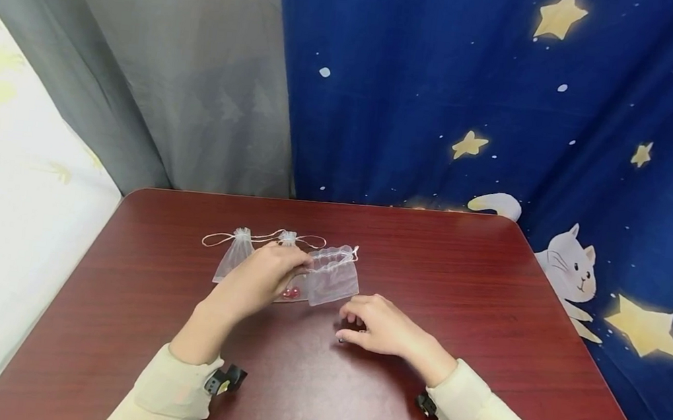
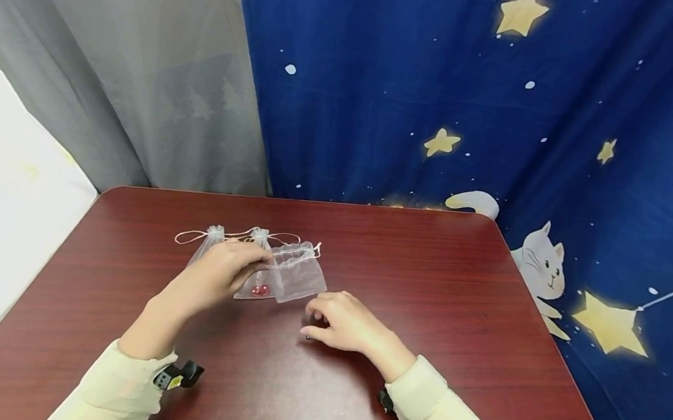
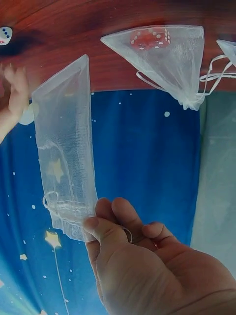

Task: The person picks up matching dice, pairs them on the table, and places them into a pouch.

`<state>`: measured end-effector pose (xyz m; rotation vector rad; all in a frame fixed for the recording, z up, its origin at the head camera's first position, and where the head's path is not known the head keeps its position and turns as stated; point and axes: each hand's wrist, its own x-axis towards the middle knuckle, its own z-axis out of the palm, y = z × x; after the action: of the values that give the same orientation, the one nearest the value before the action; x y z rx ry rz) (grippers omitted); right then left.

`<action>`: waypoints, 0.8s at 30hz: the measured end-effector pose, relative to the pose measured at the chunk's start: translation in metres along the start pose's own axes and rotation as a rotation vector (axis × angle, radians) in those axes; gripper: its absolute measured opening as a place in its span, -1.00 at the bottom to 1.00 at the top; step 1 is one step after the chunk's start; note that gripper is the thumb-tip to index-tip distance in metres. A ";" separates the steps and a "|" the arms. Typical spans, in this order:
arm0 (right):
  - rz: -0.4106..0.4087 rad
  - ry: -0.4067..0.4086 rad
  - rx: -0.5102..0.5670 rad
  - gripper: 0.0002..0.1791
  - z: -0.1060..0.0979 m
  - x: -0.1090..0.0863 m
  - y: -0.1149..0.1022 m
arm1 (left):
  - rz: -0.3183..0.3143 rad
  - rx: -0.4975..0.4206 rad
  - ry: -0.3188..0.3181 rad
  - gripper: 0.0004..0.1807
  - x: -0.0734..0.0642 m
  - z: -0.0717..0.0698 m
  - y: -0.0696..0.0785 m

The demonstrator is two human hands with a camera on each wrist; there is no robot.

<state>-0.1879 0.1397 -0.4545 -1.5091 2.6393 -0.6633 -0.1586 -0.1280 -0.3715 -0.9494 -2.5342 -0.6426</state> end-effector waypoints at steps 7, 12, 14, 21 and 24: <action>-0.009 -0.112 -0.088 -0.64 0.007 0.000 0.000 | 0.004 -0.006 0.000 -0.92 -0.001 0.002 -0.001; -0.028 -0.148 -0.155 -0.72 0.008 0.002 0.001 | 0.004 -0.015 0.004 -0.91 -0.003 0.003 -0.002; -0.042 -0.157 -0.177 -0.77 0.009 0.003 0.000 | 0.006 -0.018 0.010 -0.91 -0.004 0.004 -0.002; -0.065 -0.174 -0.214 -0.86 0.008 0.005 -0.004 | 0.001 -0.020 0.008 -0.91 -0.006 0.003 -0.002; -0.086 -0.144 -0.198 -0.86 0.003 0.006 -0.004 | 0.004 -0.014 0.001 -0.90 -0.006 0.003 -0.002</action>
<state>-0.1875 0.1317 -0.4552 -1.6585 2.6087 -0.2897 -0.1560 -0.1313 -0.3773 -0.9592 -2.5294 -0.6607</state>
